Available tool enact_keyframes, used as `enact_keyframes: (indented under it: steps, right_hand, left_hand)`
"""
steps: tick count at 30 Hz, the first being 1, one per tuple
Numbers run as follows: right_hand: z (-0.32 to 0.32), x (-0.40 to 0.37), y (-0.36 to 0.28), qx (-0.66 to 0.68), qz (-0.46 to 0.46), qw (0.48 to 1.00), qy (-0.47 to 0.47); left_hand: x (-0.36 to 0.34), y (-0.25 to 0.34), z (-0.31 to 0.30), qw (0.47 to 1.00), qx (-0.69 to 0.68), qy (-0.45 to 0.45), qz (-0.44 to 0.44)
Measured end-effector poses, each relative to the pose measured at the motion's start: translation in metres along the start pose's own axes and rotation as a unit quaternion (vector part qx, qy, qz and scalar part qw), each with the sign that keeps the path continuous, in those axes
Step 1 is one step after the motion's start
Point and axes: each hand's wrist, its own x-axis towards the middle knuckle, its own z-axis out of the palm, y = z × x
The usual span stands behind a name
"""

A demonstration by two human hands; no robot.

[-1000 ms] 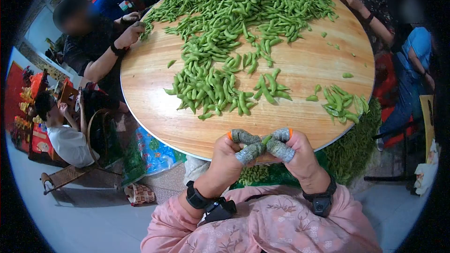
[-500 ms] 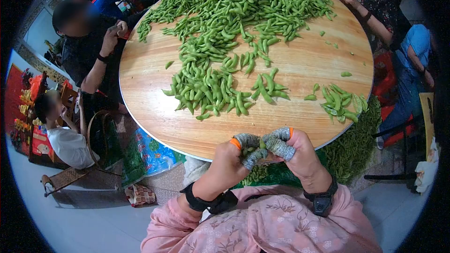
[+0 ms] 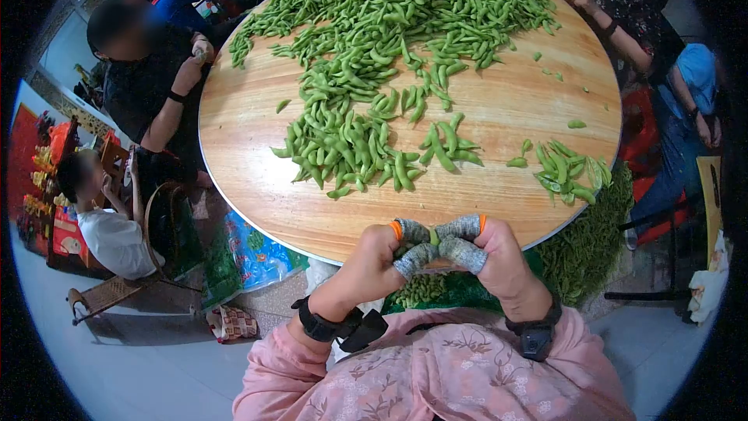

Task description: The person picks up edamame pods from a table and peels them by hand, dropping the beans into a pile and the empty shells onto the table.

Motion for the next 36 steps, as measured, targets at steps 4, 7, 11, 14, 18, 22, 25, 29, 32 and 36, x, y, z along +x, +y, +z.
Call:
enact_keyframes:
  steps: [4, 7, 11, 14, 18, 22, 25, 29, 32, 36]
  right_hand:
    - [0.003, -0.002, -0.002, 0.006, 0.025, 1.0, 0.006]
    - [0.003, -0.002, -0.005, -0.006, 0.015, 1.0, -0.013]
    - [0.0, 0.001, 0.006, 0.014, -0.001, 1.0, -0.011]
    - [-0.002, 0.002, 0.006, 0.114, 0.033, 0.993, 0.008]
    - [0.0, 0.002, 0.004, 0.092, 0.007, 0.995, 0.036]
    - [-0.009, -0.002, 0.006, -0.103, -0.065, 0.992, 0.015]
    - [-0.011, -0.009, -0.002, -0.123, -0.081, 0.987, 0.065]
    - [-0.08, -0.019, -0.008, -0.297, -0.147, 0.905, 0.267]
    - [-0.132, -0.041, -0.026, -0.337, -0.116, 0.853, 0.382]
    - [-0.159, -0.064, -0.026, -0.307, -0.126, 0.841, 0.428]
  left_hand:
    - [0.002, 0.001, -0.006, 0.994, -0.097, -0.03, -0.042]
    - [0.007, 0.008, -0.014, 0.984, -0.14, -0.096, -0.056]
    - [0.01, -0.002, -0.013, 0.983, -0.139, -0.116, -0.042]
    - [0.005, -0.001, 0.0, 0.998, -0.046, -0.025, -0.018]
    - [0.0, 0.0, 0.008, 0.97, 0.239, 0.017, 0.049]
    - [-0.001, -0.01, 0.014, 0.982, 0.17, 0.029, 0.081]
    - [0.0, -0.009, 0.02, 0.989, 0.136, 0.025, 0.058]
    - [-0.002, -0.015, 0.001, 0.971, 0.2, 0.122, 0.049]
    - [0.003, -0.017, -0.032, 0.932, 0.31, 0.186, -0.038]
    - [0.02, -0.038, -0.049, 0.845, 0.48, 0.211, -0.101]
